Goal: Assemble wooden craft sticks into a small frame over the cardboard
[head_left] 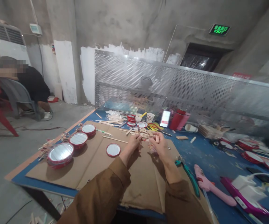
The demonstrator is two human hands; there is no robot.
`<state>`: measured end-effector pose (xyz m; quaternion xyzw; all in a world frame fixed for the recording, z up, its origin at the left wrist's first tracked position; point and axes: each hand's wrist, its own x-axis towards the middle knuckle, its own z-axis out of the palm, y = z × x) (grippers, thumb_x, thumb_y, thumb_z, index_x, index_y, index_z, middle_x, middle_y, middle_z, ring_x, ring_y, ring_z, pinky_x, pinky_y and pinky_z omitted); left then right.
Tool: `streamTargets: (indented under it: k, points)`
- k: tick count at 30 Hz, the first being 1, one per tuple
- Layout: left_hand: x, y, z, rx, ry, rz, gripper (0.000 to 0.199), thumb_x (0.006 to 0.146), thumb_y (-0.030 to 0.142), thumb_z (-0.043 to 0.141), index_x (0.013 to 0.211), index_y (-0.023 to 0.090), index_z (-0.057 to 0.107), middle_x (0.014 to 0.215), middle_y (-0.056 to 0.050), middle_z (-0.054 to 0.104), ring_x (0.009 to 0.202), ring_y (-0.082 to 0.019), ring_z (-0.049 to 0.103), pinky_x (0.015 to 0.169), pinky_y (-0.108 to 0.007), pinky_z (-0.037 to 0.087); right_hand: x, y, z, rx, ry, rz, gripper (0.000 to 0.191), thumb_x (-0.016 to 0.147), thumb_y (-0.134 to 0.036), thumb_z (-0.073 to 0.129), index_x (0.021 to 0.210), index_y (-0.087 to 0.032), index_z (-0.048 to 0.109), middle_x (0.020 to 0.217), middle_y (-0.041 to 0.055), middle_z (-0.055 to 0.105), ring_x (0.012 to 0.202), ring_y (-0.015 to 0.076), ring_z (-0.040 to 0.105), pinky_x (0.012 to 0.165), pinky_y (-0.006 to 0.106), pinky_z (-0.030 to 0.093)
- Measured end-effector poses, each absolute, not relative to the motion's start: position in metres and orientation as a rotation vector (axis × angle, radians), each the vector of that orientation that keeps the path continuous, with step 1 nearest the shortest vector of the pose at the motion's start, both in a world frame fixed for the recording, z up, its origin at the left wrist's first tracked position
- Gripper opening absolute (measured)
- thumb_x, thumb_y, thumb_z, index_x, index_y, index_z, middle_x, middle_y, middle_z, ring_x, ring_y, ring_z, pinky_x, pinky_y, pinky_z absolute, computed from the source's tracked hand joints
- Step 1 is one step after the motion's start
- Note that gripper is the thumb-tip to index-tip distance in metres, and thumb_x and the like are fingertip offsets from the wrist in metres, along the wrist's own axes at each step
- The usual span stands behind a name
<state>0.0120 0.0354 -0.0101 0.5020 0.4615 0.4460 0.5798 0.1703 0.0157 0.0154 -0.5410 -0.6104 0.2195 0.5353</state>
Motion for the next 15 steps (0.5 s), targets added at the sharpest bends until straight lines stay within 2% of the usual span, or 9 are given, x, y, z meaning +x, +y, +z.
streamTargets:
  k: [5,10,15]
  points:
    - [0.017,0.038,-0.017,1.062,1.107,1.048,0.028,0.095,0.046,0.053,0.085,0.020,0.053,0.046,0.008,0.042,0.037,-0.008,0.042,0.044,-0.018,0.043,0.189,0.024,0.010,-1.423,-1.217,0.321,0.040,0.060,-0.045,0.071,0.092,-0.023,0.060,0.075,0.0010,0.063,0.075,0.0230,0.060,0.072,0.035,0.047]
    - [0.023,0.041,-0.021,1.089,1.110,1.059,0.027,0.092,0.043,0.059,0.082,0.019,0.053,0.045,0.008,0.043,0.035,-0.007,0.041,0.042,-0.017,0.039,0.169,0.022,0.006,-1.274,-1.254,0.377,0.041,0.069,-0.048,0.070,0.099,-0.023,0.058,0.081,0.0021,0.067,0.076,0.0226,0.063,0.074,0.036,0.051]
    - [0.019,0.039,-0.010,1.174,1.166,0.963,0.024,0.093,0.034,0.058,0.075,0.020,0.049,0.044,0.007,0.042,0.036,-0.008,0.042,0.042,-0.018,0.040,0.150,0.019,0.014,-1.243,-1.191,0.341,0.038,0.070,-0.044,0.066,0.100,-0.023,0.055,0.079,0.0023,0.066,0.076,0.0230,0.063,0.076,0.037,0.052]
